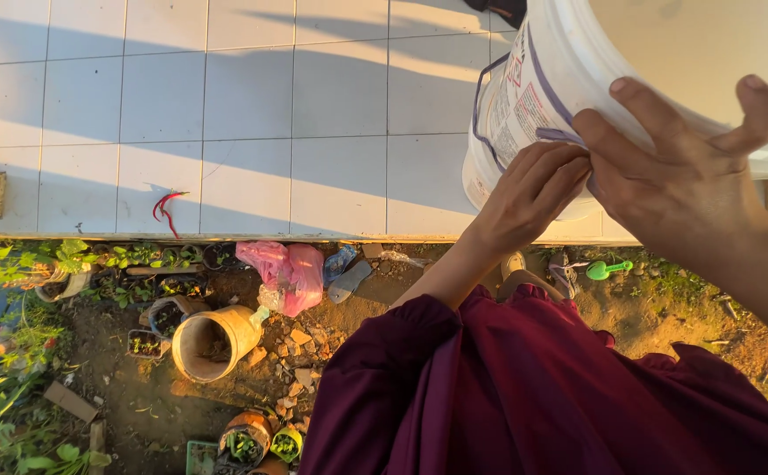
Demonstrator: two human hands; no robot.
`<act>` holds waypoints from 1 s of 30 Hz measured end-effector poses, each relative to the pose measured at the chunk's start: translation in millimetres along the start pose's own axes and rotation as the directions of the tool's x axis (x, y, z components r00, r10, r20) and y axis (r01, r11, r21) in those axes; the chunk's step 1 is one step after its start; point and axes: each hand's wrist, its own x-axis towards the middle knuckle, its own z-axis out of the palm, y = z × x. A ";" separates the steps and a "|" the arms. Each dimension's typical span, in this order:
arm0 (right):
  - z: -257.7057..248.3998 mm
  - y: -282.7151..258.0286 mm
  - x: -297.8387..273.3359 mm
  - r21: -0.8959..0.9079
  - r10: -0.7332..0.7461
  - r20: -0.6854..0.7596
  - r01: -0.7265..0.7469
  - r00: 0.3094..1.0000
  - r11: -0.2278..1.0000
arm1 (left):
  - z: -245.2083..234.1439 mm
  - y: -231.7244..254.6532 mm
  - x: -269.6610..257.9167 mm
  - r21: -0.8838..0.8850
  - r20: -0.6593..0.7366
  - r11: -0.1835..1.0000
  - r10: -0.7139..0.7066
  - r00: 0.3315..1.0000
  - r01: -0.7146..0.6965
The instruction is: Organizing, stacking, and opening large plastic storage buckets outdoors.
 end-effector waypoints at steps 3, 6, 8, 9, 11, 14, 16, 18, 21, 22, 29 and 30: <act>-6.4 -2.9 5.1 -0.061 0.002 0.000 -0.002 1.000 0.998 | -13.3 5.5 5.5 0.049 0.055 0.998 0.032 0.998 -0.035; -11.4 -0.6 12.9 -0.123 -0.017 0.029 0.020 0.999 0.992 | -12.7 0.6 6.9 0.043 0.029 0.996 0.076 0.997 -0.077; -13.5 -3.4 14.3 -0.112 -0.006 0.009 0.007 1.000 0.994 | -13.3 -0.1 4.5 0.061 0.023 0.993 0.099 0.995 -0.100; -13.2 -4.0 15.7 -0.101 0.009 -0.008 -0.010 1.000 0.995 | -13.3 -2.2 4.5 0.075 0.021 0.989 0.123 0.992 -0.125; -12.3 -5.0 16.0 -0.081 0.019 -0.014 -0.020 1.000 0.996 | -12.5 -2.5 5.6 0.103 0.010 0.986 0.132 0.991 -0.133; -9.9 -7.3 12.6 -0.072 0.034 -0.021 -0.035 0.999 0.997 | -4.9 -3.3 3.0 0.140 0.002 0.981 0.136 0.991 -0.135; -8.8 -9.3 9.2 -0.084 0.039 -0.023 -0.041 0.999 0.996 | -0.1 -3.6 2.4 0.150 0.005 0.980 0.133 0.991 -0.132; -8.9 -11.3 5.1 -0.102 0.056 0.000 -0.056 0.998 0.993 | 3.5 -2.6 3.7 0.116 -0.055 0.988 0.111 0.992 -0.104; -6.9 -10.2 2.9 -0.146 0.041 0.035 -0.036 0.999 0.989 | 6.7 -9.9 7.0 0.066 -0.085 0.987 0.152 0.985 -0.147; -9.2 -10.2 4.3 -0.145 0.047 0.043 -0.040 0.998 0.989 | 4.7 -9.7 6.9 0.057 -0.080 0.988 0.150 0.985 -0.146; -5.4 -7.2 -1.0 -0.074 0.007 0.046 -0.004 0.999 0.997 | 0.2 -11.2 6.5 -0.084 -0.010 0.996 0.031 0.999 -0.032; -4.7 -6.8 -1.9 -0.029 0.006 0.025 -0.006 1.000 1.000 | 0.9 -11.1 5.2 -0.110 -0.009 0.994 0.004 1.000 -0.005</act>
